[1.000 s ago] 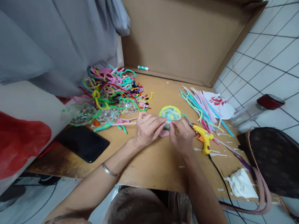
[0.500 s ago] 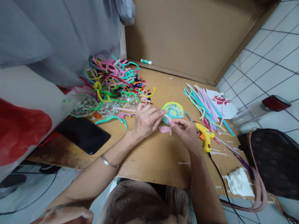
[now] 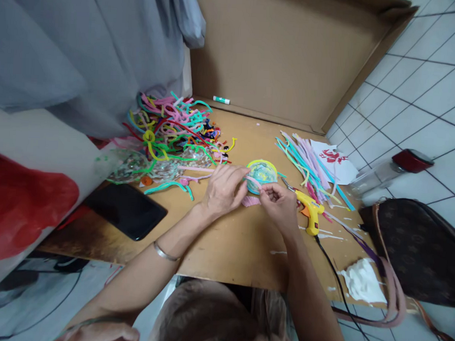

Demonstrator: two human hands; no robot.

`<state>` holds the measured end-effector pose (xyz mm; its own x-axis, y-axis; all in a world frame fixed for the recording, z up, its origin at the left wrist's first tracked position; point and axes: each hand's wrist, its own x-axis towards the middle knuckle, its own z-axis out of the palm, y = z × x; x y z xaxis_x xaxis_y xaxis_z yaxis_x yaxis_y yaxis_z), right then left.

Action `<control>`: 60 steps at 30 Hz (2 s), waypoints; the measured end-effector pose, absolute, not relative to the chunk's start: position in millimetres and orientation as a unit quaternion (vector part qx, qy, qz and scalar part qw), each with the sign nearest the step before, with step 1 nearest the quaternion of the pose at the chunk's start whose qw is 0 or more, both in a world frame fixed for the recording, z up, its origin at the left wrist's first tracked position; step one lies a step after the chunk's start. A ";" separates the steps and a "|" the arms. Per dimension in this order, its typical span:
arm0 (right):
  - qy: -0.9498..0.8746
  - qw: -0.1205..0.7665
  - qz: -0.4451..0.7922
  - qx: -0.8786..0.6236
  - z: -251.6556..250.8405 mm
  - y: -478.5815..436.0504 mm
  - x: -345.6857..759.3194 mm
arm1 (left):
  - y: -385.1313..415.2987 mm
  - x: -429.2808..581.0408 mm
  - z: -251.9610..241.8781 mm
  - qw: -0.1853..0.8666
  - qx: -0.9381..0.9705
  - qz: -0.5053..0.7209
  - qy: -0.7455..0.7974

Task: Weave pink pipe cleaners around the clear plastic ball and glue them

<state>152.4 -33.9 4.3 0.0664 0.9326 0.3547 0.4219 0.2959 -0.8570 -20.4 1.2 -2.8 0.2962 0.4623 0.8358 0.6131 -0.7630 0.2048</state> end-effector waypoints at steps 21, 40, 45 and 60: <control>-0.628 0.532 0.166 -0.544 2.2 -33.6 148.8 | -0.1 -16.4 -2.3 0.127 -0.796 -0.464 -0.368; -0.318 0.720 0.430 -0.443 8.2 -36.9 109.6 | -17.2 6.7 7.2 -0.507 -0.500 -0.566 -0.416; -0.314 0.722 0.439 -0.432 9.1 -37.1 109.5 | -16.6 6.6 3.8 -0.522 -0.491 -0.566 -0.408; -0.302 0.735 0.416 -0.442 9.6 -36.7 111.3 | -16.2 9.7 1.2 -0.533 -0.459 -0.577 -0.414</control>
<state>111.3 -36.7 9.6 0.4711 0.8787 0.0774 -0.3446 0.2641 -0.9008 9.7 -16.2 1.2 -0.0094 0.9961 0.0876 -0.2352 -0.0873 0.9680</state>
